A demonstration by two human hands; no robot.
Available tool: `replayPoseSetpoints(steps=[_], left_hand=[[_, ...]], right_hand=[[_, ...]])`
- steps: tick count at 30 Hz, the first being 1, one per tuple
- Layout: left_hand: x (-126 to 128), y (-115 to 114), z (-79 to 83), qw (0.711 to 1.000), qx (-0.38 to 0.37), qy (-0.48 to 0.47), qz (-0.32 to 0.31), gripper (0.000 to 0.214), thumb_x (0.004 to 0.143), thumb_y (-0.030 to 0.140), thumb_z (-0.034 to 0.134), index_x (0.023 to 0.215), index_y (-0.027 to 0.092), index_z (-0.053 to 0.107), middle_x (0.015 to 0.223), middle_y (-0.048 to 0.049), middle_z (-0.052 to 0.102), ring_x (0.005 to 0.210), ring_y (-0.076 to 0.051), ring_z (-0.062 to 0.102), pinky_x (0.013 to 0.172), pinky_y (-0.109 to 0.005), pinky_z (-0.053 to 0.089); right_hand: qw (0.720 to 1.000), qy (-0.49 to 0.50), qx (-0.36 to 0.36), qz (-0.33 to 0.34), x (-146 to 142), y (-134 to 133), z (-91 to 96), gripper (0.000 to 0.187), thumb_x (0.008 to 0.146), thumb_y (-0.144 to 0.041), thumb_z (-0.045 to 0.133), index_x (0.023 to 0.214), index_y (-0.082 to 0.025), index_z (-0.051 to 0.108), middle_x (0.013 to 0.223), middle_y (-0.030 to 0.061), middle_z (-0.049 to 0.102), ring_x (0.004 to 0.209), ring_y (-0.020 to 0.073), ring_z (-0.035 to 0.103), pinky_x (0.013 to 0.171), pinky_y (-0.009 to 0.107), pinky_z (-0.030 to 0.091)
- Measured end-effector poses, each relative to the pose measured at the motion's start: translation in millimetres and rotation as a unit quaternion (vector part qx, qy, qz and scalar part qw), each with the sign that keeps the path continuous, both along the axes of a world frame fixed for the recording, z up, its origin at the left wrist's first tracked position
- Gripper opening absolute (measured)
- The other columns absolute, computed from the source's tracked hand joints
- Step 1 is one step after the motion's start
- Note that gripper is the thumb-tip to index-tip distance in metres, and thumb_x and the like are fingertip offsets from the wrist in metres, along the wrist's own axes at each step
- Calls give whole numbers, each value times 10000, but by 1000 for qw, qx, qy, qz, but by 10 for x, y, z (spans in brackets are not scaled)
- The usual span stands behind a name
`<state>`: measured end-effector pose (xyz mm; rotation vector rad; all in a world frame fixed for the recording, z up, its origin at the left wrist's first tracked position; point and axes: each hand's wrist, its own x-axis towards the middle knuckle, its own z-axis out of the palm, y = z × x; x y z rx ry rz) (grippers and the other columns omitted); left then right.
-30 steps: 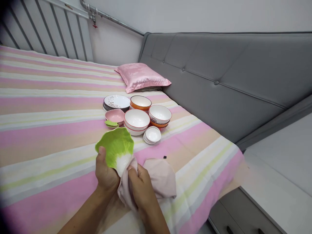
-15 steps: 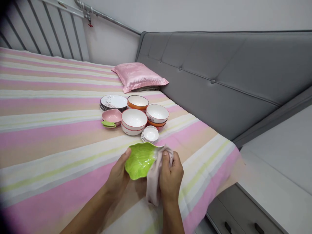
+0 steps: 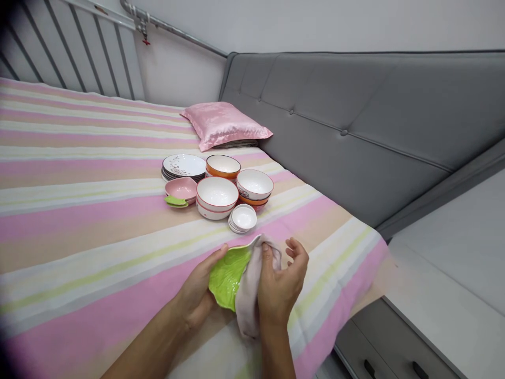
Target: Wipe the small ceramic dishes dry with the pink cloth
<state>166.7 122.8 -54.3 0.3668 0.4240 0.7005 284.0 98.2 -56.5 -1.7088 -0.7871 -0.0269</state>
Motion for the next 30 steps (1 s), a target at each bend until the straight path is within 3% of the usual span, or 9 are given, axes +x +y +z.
replayPoseSetpoints(steps=[4, 10, 13, 20, 25, 30], left_hand=[[90, -79, 43, 999, 5, -34, 21, 463, 810, 425, 479, 1176, 149, 543, 1050, -117, 655, 962, -273, 602, 864, -379, 422], [159, -131, 73, 994, 47, -27, 92, 451, 813, 402, 494, 1211, 191, 515, 1155, -91, 606, 1005, -249, 584, 912, -360, 393], [168, -134, 72, 989, 58, -24, 131, 437, 815, 385, 501, 1210, 198, 519, 1172, -77, 598, 1016, -231, 579, 933, -341, 379], [149, -107, 67, 976, 37, -19, 213, 470, 819, 420, 484, 1236, 205, 491, 1144, -73, 616, 1021, -226, 580, 914, -336, 405], [113, -67, 31, 961, 34, 0, 273, 521, 803, 496, 462, 1225, 193, 500, 1113, -86, 630, 1006, -229, 588, 893, -337, 424], [93, -42, 36, 956, 57, 18, 288, 527, 815, 511, 425, 1229, 193, 495, 1140, -91, 614, 1045, -224, 567, 898, -330, 418]], right_hand=[[997, -23, 47, -56, -97, 7, 22, 432, 719, -361, 601, 1083, -190, 444, 1079, 75, 479, 910, 188, 476, 798, 346, 380], [993, -9, 83, -80, -176, -4, 44, 276, 694, -345, 640, 852, -205, 463, 790, -14, 448, 649, 124, 427, 646, 273, 389], [999, 7, 42, -34, -192, -5, 36, 256, 711, -362, 621, 842, -198, 476, 778, -11, 495, 645, 124, 470, 613, 250, 394], [991, 15, -54, 120, -333, -7, -44, 307, 797, -357, 478, 1045, -178, 509, 965, 77, 596, 876, 217, 544, 719, 316, 407], [956, 133, -71, 251, -491, -27, -69, 307, 799, -318, 453, 1074, -190, 502, 982, 69, 619, 891, 207, 566, 732, 312, 436], [919, 257, -62, 292, -570, -52, -58, 408, 799, -296, 465, 1199, -238, 415, 1121, 49, 586, 1002, 186, 555, 819, 309, 438]])
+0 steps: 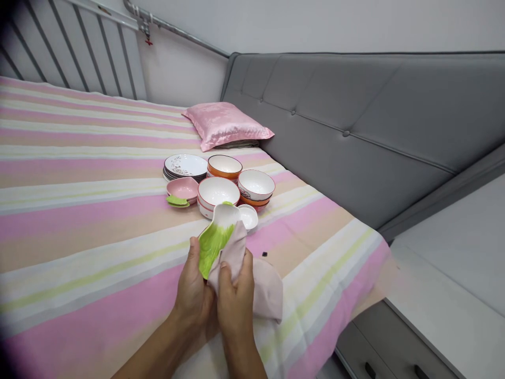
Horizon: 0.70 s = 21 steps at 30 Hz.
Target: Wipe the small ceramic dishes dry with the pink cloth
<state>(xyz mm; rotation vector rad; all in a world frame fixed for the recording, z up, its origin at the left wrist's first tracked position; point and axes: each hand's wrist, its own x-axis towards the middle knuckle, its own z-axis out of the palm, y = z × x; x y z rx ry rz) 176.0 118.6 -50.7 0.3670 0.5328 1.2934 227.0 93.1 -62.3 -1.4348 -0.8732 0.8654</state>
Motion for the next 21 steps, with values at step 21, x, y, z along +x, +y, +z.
replayPoseSetpoints(steps=[21], left_hand=[[13, -74, 61, 982, 91, 62, -156, 377, 773, 370, 558, 1069, 147, 626, 1112, -123, 628, 1104, -297, 513, 942, -398, 377]], right_hand=[[953, -206, 88, -202, 398, 24, 116, 168, 834, -323, 424, 925, -189, 469, 871, 42, 564, 799, 173, 523, 694, 270, 385]])
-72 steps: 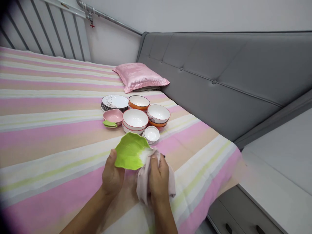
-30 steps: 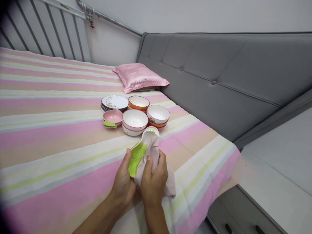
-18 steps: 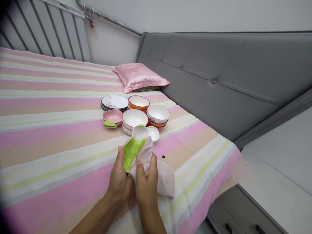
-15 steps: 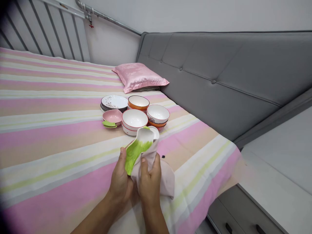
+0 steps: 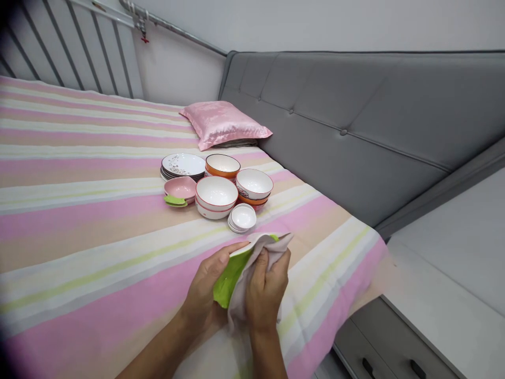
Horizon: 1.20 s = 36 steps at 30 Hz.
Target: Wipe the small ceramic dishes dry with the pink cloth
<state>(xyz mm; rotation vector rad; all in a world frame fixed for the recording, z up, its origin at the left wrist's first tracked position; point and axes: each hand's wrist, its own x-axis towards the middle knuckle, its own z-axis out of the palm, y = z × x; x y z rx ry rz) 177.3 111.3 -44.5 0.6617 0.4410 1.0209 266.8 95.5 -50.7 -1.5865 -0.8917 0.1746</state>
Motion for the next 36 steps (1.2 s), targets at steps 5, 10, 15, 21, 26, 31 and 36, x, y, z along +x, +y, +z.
replayPoseSetpoints(steps=[5, 10, 15, 21, 26, 31, 36], left_hand=[[-51, 51, -25, 997, 41, 55, -27, 373, 753, 385, 577, 1030, 146, 652, 1109, -115, 629, 1101, -309, 505, 896, -386, 401], [-72, 59, -21, 992, 63, 104, -25, 383, 777, 394, 539, 1041, 139, 649, 1051, -107, 653, 1027, -303, 547, 875, -393, 400], [-49, 35, -47, 993, 70, 99, -2, 402, 795, 385, 518, 1106, 151, 617, 1086, -100, 640, 1047, -295, 536, 885, -389, 395], [-29, 7, -66, 996, 50, 71, 9, 421, 819, 382, 486, 1165, 158, 570, 1143, -108, 613, 1057, -281, 542, 931, -394, 373], [-37, 16, -74, 994, 59, 73, 61, 431, 816, 368, 495, 1177, 141, 560, 1158, -119, 604, 1133, -278, 490, 1003, -407, 309], [-41, 33, -68, 991, 30, 46, 124, 412, 816, 360, 495, 1152, 136, 577, 1171, -120, 594, 1142, -266, 487, 983, -372, 344], [-59, 50, -42, 985, 4, 0, 174, 418, 808, 385, 493, 1134, 137, 582, 1111, -120, 628, 1053, -269, 556, 896, -359, 423]], right_hand=[[999, 3, 44, -1, 61, -9, 49, 162, 846, -302, 413, 910, -178, 497, 869, 29, 554, 795, 148, 511, 715, 251, 387], [998, 46, 38, 8, 91, -24, 12, 214, 847, -303, 410, 961, -172, 535, 750, 0, 524, 676, 136, 481, 680, 264, 406], [998, 38, 45, 10, 80, -2, -16, 251, 856, -278, 390, 1049, -179, 514, 846, 16, 536, 779, 150, 510, 743, 286, 400], [998, 46, 29, 29, 1, 31, -67, 262, 867, -285, 358, 1075, -183, 481, 892, 26, 542, 830, 150, 512, 766, 281, 390], [993, 88, 15, 72, -85, 36, -136, 297, 863, -347, 366, 1082, -177, 471, 851, 28, 571, 791, 162, 542, 715, 282, 414], [990, 104, -14, 99, -223, 30, -163, 293, 854, -376, 411, 1076, -196, 476, 888, 32, 595, 802, 164, 555, 713, 282, 426], [975, 169, -15, 143, -403, 2, -191, 355, 856, -354, 414, 1182, -213, 435, 1032, 54, 597, 928, 172, 560, 787, 289, 434]])
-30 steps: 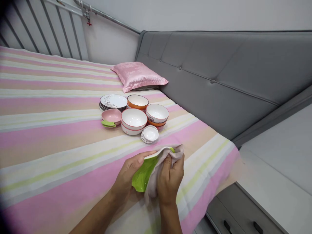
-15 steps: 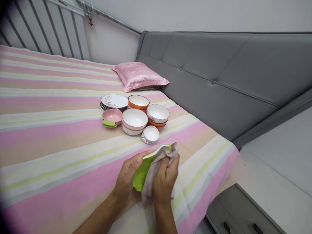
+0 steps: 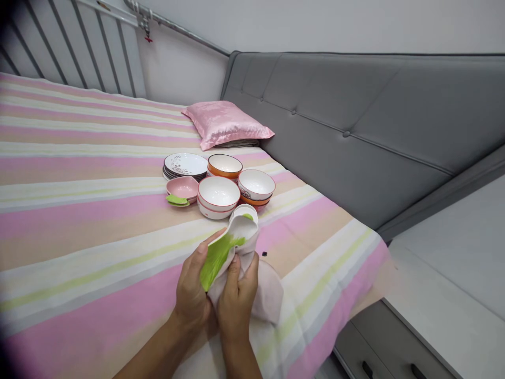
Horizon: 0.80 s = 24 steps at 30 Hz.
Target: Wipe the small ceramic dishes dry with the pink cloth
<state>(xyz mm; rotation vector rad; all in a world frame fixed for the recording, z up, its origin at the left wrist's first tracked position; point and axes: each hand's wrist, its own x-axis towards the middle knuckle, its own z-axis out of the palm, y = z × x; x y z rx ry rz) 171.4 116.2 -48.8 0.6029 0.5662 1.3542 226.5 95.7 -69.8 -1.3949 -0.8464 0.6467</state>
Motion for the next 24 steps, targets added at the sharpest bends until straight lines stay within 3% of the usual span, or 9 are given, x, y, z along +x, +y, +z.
replayPoseSetpoints(steps=[5, 9, 12, 17, 21, 24], left_hand=[[-63, 32, 14, 999, 9, 30, 43, 425, 828, 411, 450, 1154, 160, 554, 1148, -104, 605, 1104, -260, 519, 921, -352, 400], [-101, 50, 14, 994, 23, 71, 79, 424, 829, 423, 441, 1145, 165, 557, 1179, -95, 583, 1144, -252, 484, 952, -337, 369], [-99, 51, 6, 992, 27, 85, 85, 420, 835, 429, 426, 1138, 170, 557, 1179, -92, 581, 1141, -250, 486, 949, -339, 368], [-50, 55, -10, 993, 54, 83, 60, 390, 814, 371, 491, 1158, 192, 533, 1199, -79, 564, 1126, -233, 494, 932, -325, 378], [-65, 78, -5, 994, 68, 78, 23, 409, 805, 359, 509, 1179, 195, 517, 1112, -71, 611, 1024, -226, 552, 849, -312, 425], [-120, 102, 6, 990, 73, 117, -10, 409, 807, 397, 493, 1143, 174, 560, 1044, -68, 643, 993, -233, 559, 853, -318, 412]], right_hand=[[990, 127, -14, 53, -163, -31, 3, 455, 843, -344, 426, 1281, -240, 362, 1167, 62, 558, 1005, 182, 560, 840, 303, 440], [959, 265, -54, 88, -268, -62, 51, 483, 817, -370, 468, 1269, -219, 384, 1086, 63, 610, 973, 188, 589, 813, 297, 463], [943, 311, -60, 98, -288, -75, 87, 476, 797, -362, 505, 1238, -209, 417, 1013, 55, 641, 941, 186, 605, 792, 292, 472], [961, 264, -40, 65, -122, -43, 84, 421, 787, -347, 523, 1180, -211, 456, 980, 36, 643, 915, 174, 606, 777, 282, 470], [992, 124, -15, 11, 173, -14, 69, 316, 787, -369, 514, 1042, -184, 533, 892, 24, 637, 795, 159, 589, 681, 251, 459], [999, 17, -22, -18, 390, -24, 92, 263, 791, -396, 510, 919, -174, 567, 759, -3, 602, 673, 137, 536, 576, 222, 423]])
